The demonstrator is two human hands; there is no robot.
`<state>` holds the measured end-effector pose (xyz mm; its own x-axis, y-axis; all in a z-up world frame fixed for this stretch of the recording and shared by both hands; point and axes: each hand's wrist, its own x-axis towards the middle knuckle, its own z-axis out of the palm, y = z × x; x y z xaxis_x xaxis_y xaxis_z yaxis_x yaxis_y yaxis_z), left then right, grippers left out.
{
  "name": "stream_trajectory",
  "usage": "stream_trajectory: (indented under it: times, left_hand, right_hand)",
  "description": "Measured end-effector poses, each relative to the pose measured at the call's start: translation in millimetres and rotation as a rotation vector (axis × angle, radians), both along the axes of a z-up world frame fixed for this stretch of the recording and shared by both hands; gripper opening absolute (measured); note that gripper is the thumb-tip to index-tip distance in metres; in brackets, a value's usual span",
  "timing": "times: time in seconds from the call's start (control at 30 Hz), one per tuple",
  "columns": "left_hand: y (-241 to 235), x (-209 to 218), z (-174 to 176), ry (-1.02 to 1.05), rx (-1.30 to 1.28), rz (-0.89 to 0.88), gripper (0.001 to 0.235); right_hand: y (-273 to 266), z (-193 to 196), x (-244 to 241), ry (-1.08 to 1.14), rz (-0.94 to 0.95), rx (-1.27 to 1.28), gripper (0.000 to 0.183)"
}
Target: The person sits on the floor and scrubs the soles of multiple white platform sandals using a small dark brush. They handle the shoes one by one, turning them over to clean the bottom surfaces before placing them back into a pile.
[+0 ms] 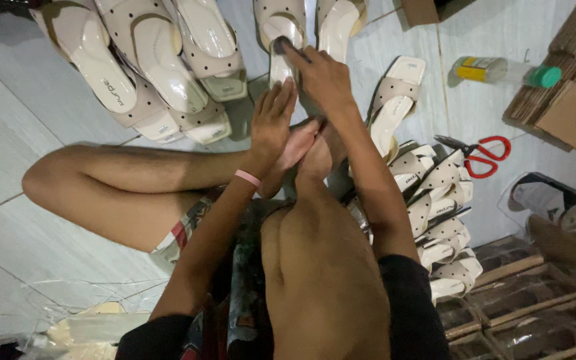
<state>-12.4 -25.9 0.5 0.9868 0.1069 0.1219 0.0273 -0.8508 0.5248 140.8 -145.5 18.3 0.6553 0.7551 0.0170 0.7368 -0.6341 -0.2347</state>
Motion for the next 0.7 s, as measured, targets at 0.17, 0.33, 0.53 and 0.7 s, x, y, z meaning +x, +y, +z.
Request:
stream_trajectory:
  times: [0.17,0.33,0.53,0.7]
  left_hand:
    - [4,4,8,-0.02,-0.045,-0.012,0.049]
    - [12,4,16,0.004,0.094,-0.044,0.055]
    - [4,0,15,0.008,0.092,0.015,0.05]
    - [7,2,12,-0.009,0.069,-0.026,0.05]
  right_hand:
    - [30,-23,14,-0.044,0.032,-0.147,0.06]
    - [60,-32,30,-0.052,0.021,-0.161,0.051]
    - [9,-5,9,-0.03,0.09,-0.248,0.053]
    - [39,-24,25,-0.136,0.071,-0.185,0.054]
